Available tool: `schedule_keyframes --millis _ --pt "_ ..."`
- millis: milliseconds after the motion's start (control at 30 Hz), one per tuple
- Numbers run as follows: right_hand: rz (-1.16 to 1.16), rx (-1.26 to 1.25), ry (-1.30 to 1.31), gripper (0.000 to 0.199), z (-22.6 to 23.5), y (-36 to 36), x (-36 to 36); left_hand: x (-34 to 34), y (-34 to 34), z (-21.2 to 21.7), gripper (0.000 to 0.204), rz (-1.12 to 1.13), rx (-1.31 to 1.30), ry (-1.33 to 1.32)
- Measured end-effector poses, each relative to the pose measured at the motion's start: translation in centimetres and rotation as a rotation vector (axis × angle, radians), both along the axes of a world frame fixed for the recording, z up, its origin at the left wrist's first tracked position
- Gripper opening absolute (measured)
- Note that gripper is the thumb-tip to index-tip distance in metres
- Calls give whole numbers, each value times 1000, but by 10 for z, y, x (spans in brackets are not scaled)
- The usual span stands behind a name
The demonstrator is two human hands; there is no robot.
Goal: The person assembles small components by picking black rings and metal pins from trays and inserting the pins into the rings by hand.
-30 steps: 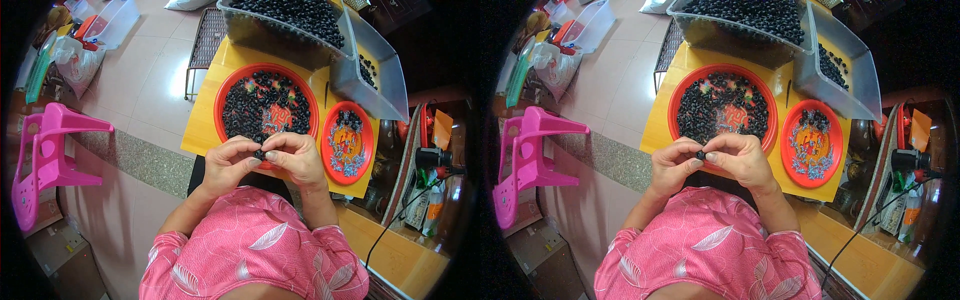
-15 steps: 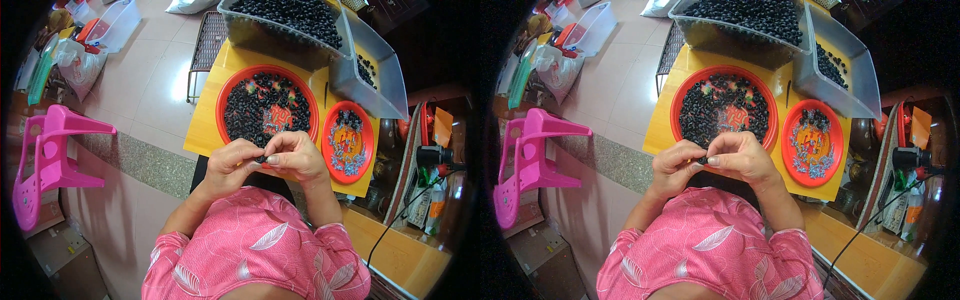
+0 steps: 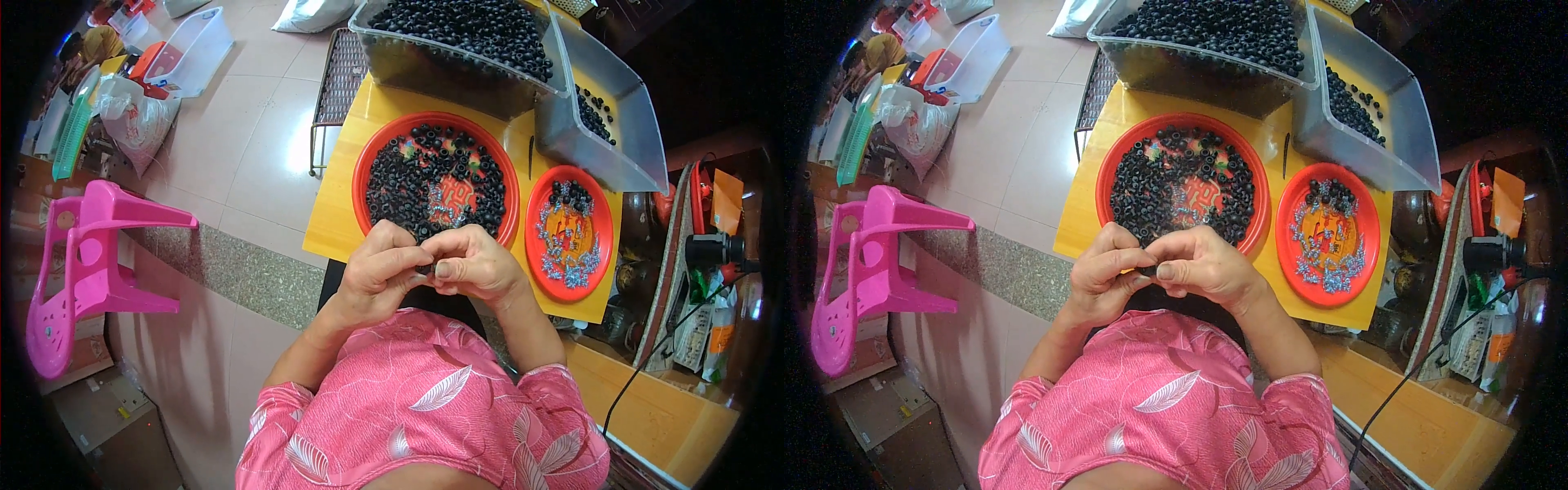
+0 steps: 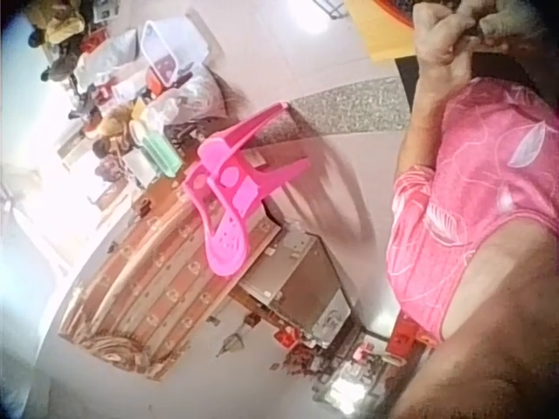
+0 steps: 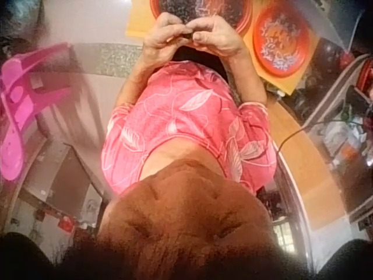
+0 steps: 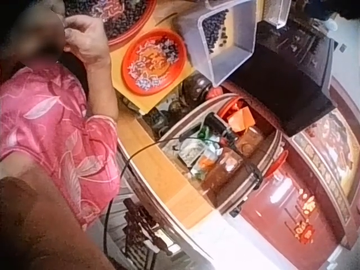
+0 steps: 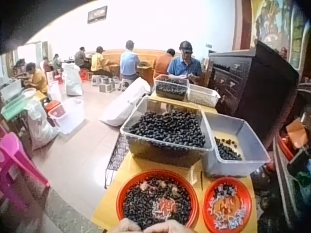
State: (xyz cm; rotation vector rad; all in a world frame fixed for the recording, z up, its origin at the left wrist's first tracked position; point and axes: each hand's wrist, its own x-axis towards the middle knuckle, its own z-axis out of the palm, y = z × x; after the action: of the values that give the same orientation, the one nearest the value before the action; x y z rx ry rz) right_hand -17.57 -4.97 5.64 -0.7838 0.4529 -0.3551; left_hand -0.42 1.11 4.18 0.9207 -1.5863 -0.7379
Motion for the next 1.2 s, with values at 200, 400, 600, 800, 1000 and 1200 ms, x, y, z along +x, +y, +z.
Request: schedule_keyframes --millis 200,400,600,800,1000,1200 --pt "-51 -6 -41 19 -10 4 -4 -5 -5 5 28 -49 -58 -63" --pt "-164 -44 30 20 -13 2 -5 -4 -19 7 27 -72 71 -88" --pt "-449 -548 463 21 30 -31 -40 31 -86 -16 27 332 -121 -527" --pt "-1012 -1131 847 26 61 -129 -116 34 -133 -18 17 414 -183 -982" --pt "-1051 -1680 1508 30 55 -128 -120 31 -140 -32 13 380 -94 -889" --pt "-643 -1560 890 22 10 -61 -55 34 -137 -38 10 381 -112 -836"
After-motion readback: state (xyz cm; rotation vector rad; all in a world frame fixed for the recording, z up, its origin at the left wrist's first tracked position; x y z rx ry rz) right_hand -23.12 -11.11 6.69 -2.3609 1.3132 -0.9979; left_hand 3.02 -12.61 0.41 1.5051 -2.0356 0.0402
